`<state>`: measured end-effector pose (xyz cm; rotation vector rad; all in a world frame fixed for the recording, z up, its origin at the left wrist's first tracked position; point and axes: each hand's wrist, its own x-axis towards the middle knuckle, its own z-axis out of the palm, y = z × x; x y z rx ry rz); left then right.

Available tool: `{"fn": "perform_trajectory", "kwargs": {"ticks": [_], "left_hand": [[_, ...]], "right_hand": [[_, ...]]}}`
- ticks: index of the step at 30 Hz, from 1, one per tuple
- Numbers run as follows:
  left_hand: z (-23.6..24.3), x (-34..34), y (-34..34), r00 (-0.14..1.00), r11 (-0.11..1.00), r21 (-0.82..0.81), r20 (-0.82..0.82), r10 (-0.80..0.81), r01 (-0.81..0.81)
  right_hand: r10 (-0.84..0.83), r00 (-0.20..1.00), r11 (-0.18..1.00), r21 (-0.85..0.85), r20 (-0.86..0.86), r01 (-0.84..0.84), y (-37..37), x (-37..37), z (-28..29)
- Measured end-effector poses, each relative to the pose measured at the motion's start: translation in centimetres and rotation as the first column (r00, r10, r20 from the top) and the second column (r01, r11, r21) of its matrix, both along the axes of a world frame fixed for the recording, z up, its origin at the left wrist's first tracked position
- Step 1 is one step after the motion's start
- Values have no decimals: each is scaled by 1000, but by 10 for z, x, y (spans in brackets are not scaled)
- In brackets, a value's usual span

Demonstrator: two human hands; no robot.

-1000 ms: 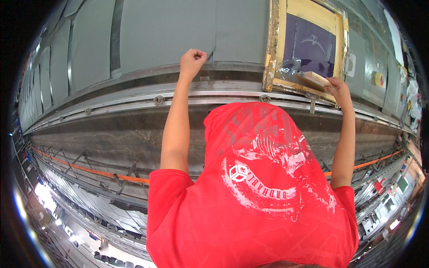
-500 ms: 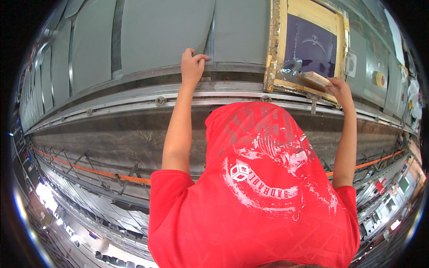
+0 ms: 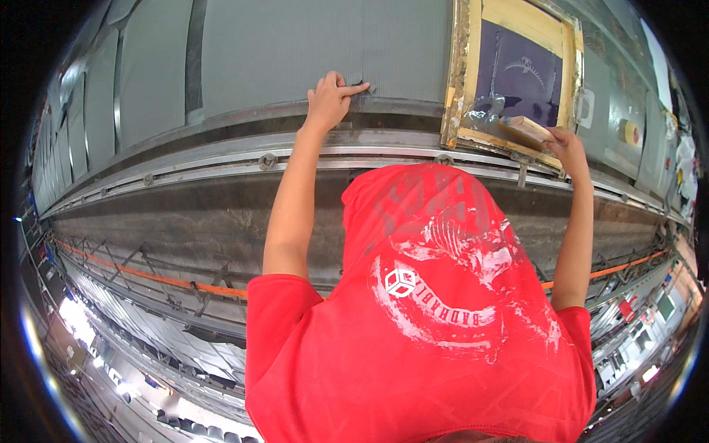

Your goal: The person pours dark ink onto a screen-printing frame and uses a squeegee to spread it evenly across the mesh. They then position the frame over a gray fabric piece on a conveyor and pull the squeegee to transfer the design. The person repeats this process on additional fabric pieces.

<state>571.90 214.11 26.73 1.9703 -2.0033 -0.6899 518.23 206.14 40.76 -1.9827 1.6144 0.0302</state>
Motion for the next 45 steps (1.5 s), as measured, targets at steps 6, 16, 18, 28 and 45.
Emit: {"fn": "perform_trajectory", "kwargs": {"ticks": [6, 16, 18, 28, 45], "left_hand": [[-4, 13, -9, 996, 990, 121, -58, -71, 77], [8, 25, -26, 938, 973, 190, -341, -57, 129], [7, 25, -29, 924, 975, 195, -382, -27, 109], [-3, 25, -30, 890, 994, 105, -455, 33, 17], [-8, -31, 22, 954, 927, -289, 109, 279, -239]], "right_hand": [[-15, 1000, 999, 42, 24, 14, -2, 3, 0], [-33, 999, 998, 52, -12, 34, -3, 5, -1], [-9, 1000, 1000, 26, 10, 9, -4, -2, -8], [70, 997, 997, -26, -27, -71, -3, 9, 0], [218, 966, 976, -35, 137, -215, 1, 14, -3]]}}
